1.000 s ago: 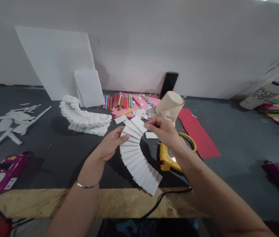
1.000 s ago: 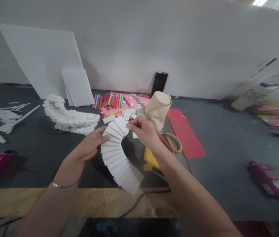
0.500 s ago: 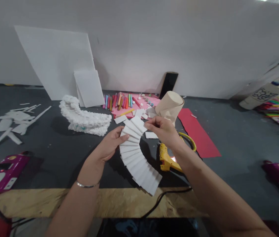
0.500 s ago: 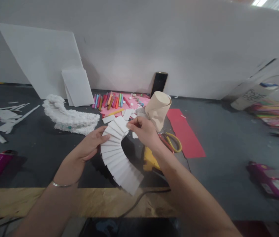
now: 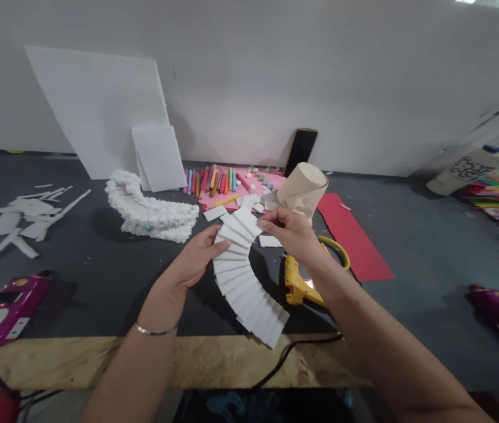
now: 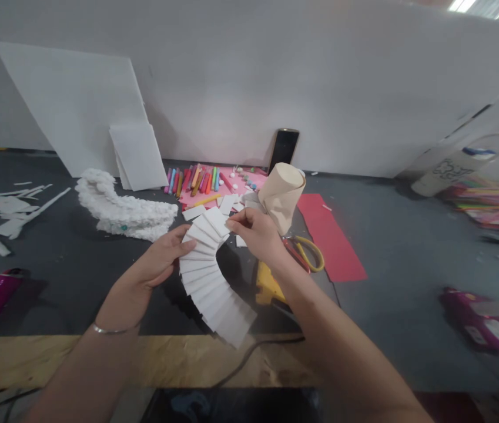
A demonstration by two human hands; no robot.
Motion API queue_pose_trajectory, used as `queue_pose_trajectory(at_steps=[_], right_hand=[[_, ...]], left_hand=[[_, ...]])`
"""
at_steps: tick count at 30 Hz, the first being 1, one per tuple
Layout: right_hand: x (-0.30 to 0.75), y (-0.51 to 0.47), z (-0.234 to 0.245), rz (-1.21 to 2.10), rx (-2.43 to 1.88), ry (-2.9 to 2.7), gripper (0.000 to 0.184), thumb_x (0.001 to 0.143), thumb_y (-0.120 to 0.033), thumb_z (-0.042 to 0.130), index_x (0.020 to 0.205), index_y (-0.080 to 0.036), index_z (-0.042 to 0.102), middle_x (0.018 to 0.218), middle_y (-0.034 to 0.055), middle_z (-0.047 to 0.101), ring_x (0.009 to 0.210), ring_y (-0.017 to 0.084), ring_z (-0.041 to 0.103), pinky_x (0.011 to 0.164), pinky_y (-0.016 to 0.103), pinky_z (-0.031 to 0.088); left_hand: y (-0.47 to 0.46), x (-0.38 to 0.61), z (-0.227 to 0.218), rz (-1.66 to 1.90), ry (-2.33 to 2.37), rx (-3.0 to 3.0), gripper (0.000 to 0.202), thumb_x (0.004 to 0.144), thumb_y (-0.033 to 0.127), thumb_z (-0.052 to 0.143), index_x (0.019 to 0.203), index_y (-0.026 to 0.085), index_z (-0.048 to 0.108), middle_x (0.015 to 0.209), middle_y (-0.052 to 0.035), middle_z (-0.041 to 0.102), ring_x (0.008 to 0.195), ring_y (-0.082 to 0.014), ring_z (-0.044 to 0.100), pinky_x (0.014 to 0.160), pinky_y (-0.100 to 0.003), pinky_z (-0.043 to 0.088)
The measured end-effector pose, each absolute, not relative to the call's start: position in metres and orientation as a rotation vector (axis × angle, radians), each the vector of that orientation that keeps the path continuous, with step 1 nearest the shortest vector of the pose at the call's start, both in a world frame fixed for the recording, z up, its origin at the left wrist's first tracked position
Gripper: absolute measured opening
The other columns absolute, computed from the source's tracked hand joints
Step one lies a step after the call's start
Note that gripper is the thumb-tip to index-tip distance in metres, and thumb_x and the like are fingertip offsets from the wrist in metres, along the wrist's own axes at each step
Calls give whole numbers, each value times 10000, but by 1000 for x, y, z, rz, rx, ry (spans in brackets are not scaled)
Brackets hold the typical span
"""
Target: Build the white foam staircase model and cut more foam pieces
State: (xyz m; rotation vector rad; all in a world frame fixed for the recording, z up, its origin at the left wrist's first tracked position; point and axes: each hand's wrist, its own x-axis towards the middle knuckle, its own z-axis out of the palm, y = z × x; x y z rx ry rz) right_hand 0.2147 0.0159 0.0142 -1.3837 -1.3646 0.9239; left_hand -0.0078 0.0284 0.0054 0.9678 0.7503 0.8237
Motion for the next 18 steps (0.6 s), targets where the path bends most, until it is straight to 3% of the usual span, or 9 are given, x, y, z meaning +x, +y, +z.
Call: queue_pose_trajectory(at_steps=[18], right_hand=[[215, 14, 17, 914, -1395, -1386, 207, 763, -384, 701, 776, -187, 641, 729, 7, 661, 660, 140, 573, 647, 300, 459]], left_hand=[[27, -7, 7, 821, 758, 979, 399, 667, 290, 839, 986, 149, 646, 927, -46, 724, 839, -184, 660, 797, -296, 487]])
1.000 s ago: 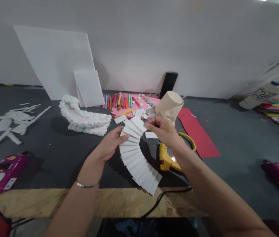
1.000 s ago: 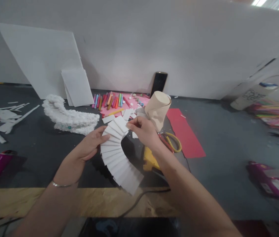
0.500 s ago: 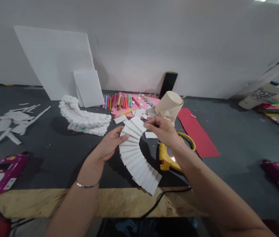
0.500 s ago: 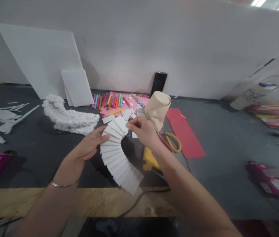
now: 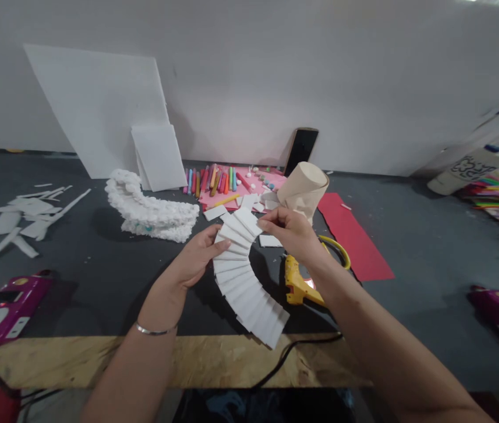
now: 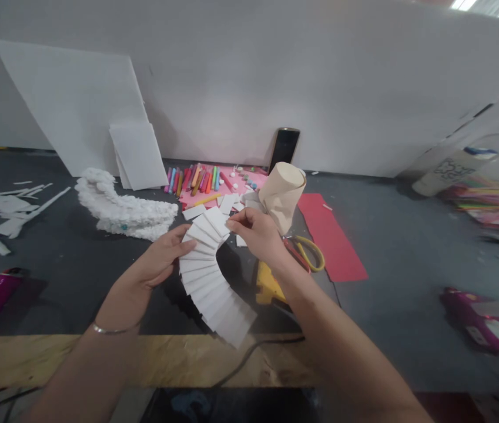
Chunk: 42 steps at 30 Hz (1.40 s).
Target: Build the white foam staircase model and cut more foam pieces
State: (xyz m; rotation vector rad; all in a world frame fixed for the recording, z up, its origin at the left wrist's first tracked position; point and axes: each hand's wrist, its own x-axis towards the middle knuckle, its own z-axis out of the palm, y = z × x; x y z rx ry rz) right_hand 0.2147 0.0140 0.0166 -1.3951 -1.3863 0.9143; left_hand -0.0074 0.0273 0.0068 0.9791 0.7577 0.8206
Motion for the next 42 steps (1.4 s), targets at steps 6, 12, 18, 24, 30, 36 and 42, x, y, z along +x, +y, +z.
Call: queue_pose_trajectory(at_steps=[6, 12, 18, 24, 30, 36, 42], right_hand=[[214, 14, 17, 909, -1397, -1380, 201, 758, -374, 706, 772, -184, 642, 730, 12, 673, 667, 142, 585, 659, 302, 472], [214, 13, 18, 900, -1411, -1397, 218, 763, -397, 705, 777, -188, 645, 752, 18, 683, 679, 149, 593, 667, 311, 481], [215, 14, 15, 920, -1397, -1387, 228, 761, -409, 708, 776, -192, 638, 759, 19, 679, 692, 151, 599, 677, 307, 485], [214, 10, 20, 956, -1399, -1356, 325, 866, -527, 561, 861, -203, 579, 721, 10, 640, 599, 130, 544, 565, 274, 436], [226, -16, 16, 907, -1569, -1470, 295, 922, -446, 492, 969, -206, 656, 909, 45, 703, 714, 156, 610, 625, 283, 463], [213, -40, 10, 1003, -1577, -1806, 285, 900, -401, 541, 1073, -226, 685, 1101, 64, 723, 971, 234, 659, 808, 353, 493], [205, -36, 4, 1071, -1465, -1955, 281, 891, -423, 565, 1059, -238, 694, 1022, 54, 741, 906, 233, 674, 771, 339, 488]], left_hand=[[28, -8, 6, 817, 749, 976, 378, 678, 278, 831, 985, 153, 648, 921, -44, 726, 835, -186, 661, 801, -303, 491], [27, -8, 5, 818, 755, 972, 371, 679, 278, 828, 983, 156, 654, 940, -58, 729, 873, -213, 666, 810, -320, 489], [28, -7, 6, 824, 755, 971, 378, 661, 284, 839, 966, 153, 658, 925, -59, 730, 857, -210, 666, 806, -319, 491], [29, -8, 5, 827, 776, 948, 387, 664, 280, 837, 980, 146, 657, 945, -69, 734, 874, -214, 674, 822, -328, 497], [35, -13, -6, 858, 786, 888, 405, 677, 283, 828, 1021, 144, 664, 916, -80, 746, 819, -208, 691, 815, -334, 517], [39, -13, -10, 877, 763, 892, 379, 689, 286, 816, 1010, 138, 679, 914, -100, 753, 804, -227, 703, 786, -338, 522], [39, -13, -8, 926, 798, 887, 374, 650, 278, 836, 963, 136, 689, 876, -80, 750, 782, -206, 690, 771, -309, 505]])
